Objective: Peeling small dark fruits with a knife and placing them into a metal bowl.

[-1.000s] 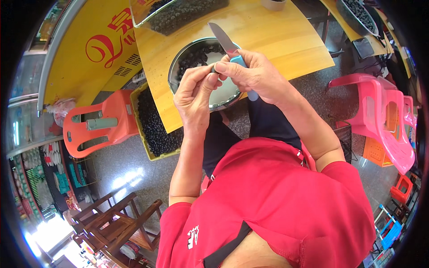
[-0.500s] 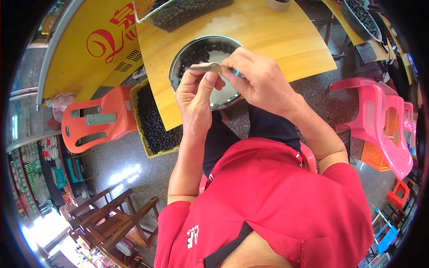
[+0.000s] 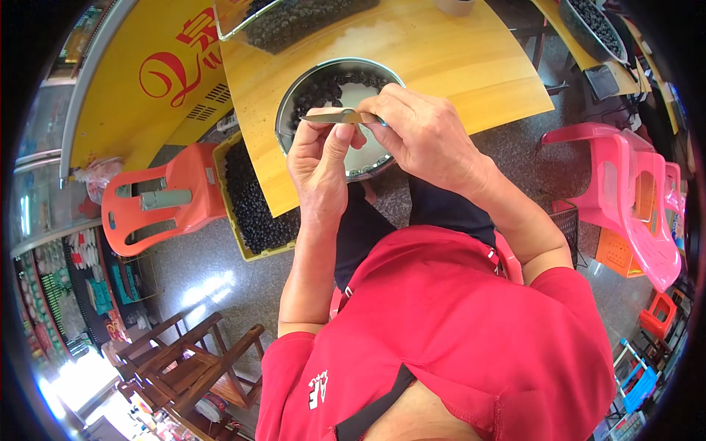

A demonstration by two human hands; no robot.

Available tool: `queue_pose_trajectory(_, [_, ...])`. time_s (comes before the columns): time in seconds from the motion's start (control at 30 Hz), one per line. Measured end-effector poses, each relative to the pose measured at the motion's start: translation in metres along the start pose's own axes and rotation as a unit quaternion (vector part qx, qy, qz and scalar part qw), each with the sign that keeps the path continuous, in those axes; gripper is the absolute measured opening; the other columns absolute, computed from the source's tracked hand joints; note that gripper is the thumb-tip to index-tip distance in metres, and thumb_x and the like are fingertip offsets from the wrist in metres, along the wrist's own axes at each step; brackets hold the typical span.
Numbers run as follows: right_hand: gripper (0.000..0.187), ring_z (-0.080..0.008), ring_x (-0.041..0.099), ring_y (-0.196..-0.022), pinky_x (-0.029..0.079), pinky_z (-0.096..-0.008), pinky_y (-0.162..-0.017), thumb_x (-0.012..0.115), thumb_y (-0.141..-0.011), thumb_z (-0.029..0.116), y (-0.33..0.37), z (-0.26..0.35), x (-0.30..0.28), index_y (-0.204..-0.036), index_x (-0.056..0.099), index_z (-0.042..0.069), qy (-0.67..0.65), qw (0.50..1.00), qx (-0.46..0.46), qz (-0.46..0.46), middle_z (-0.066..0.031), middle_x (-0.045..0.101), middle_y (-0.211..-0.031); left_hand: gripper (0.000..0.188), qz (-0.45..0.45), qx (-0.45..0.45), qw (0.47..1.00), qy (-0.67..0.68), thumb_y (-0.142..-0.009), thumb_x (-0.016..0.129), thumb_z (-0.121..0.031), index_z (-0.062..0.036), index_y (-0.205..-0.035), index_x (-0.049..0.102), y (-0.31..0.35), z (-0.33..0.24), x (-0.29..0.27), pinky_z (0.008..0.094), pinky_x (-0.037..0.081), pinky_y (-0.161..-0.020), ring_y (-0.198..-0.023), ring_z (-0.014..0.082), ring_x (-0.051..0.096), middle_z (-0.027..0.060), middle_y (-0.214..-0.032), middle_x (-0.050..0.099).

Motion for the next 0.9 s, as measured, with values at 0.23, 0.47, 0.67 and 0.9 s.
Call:
queue_pose_trajectory(0.23, [0.01, -0.0294, 0.06, -0.068, 0.047, -0.0366, -0.058, 0.062, -0.085, 0.008, 0.007, -0.023, 0.015, -0.094, 0.06, 0.002, 0.04, 0.997, 0.042, 0.044, -0.0112, 0.059, -0.079, 0.014, 0.057, 0.03, 0.998, 0.017, -0.091, 0.063, -0.006, 0.0003, -0.103, 0.06, 0.003, -0.012, 0.0, 0.0214, 0.043, -0.07, -0.073, 0.0095, 0.054, 0.0032, -0.092, 0.056])
queue_pose_trajectory(0.47, [0.028, -0.0122, 0.057, -0.071, 0.045, -0.0266, -0.063, 0.059, -0.095, 0.028, 0.001, -0.023, 0.016, -0.098, 0.064, 0.001, -0.31, 0.907, 0.26, 0.118, -0.0044, 0.06, -0.077, 0.017, 0.021, 0.04, 0.998, -0.053, -0.089, 0.065, -0.004, 0.0027, -0.105, 0.065, 0.006, -0.014, -0.011, 0.0209, 0.045, -0.069, -0.076, 0.0102, 0.057, 0.0058, -0.097, 0.057])
queue_pose_trajectory(0.67, [0.033, -0.0043, 0.051, -0.07, 0.04, -0.0205, -0.06, 0.055, -0.098, 0.033, 0.006, -0.021, 0.03, -0.099, 0.065, 0.001, -0.414, 0.853, 0.298, 0.11, 0.0029, 0.055, -0.075, 0.02, 0.032, 0.126, 0.973, -0.191, -0.086, 0.066, 0.003, 0.0031, -0.106, 0.065, 0.01, -0.023, -0.007, 0.021, 0.048, -0.071, -0.08, 0.0111, 0.058, 0.007, -0.099, 0.057])
queue_pose_trajectory(0.9, [0.03, -0.0019, 0.046, -0.066, 0.035, -0.0182, -0.057, 0.056, -0.097, 0.032, 0.007, -0.018, 0.038, -0.098, 0.066, 0.004, -0.404, 0.845, 0.308, 0.165, 0.0043, 0.055, -0.076, 0.016, 0.022, 0.097, 0.995, -0.001, -0.088, 0.06, 0.003, -0.0007, -0.104, 0.061, 0.012, -0.03, -0.039, 0.0269, 0.052, -0.072, -0.081, 0.0179, 0.063, 0.0149, -0.104, 0.063])
Point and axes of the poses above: each hand's wrist, its own y-axis away from the middle knuckle, its own x-axis out of the palm, z = x × y, the point moved 7 cm from there along -y, towards the middle knuckle
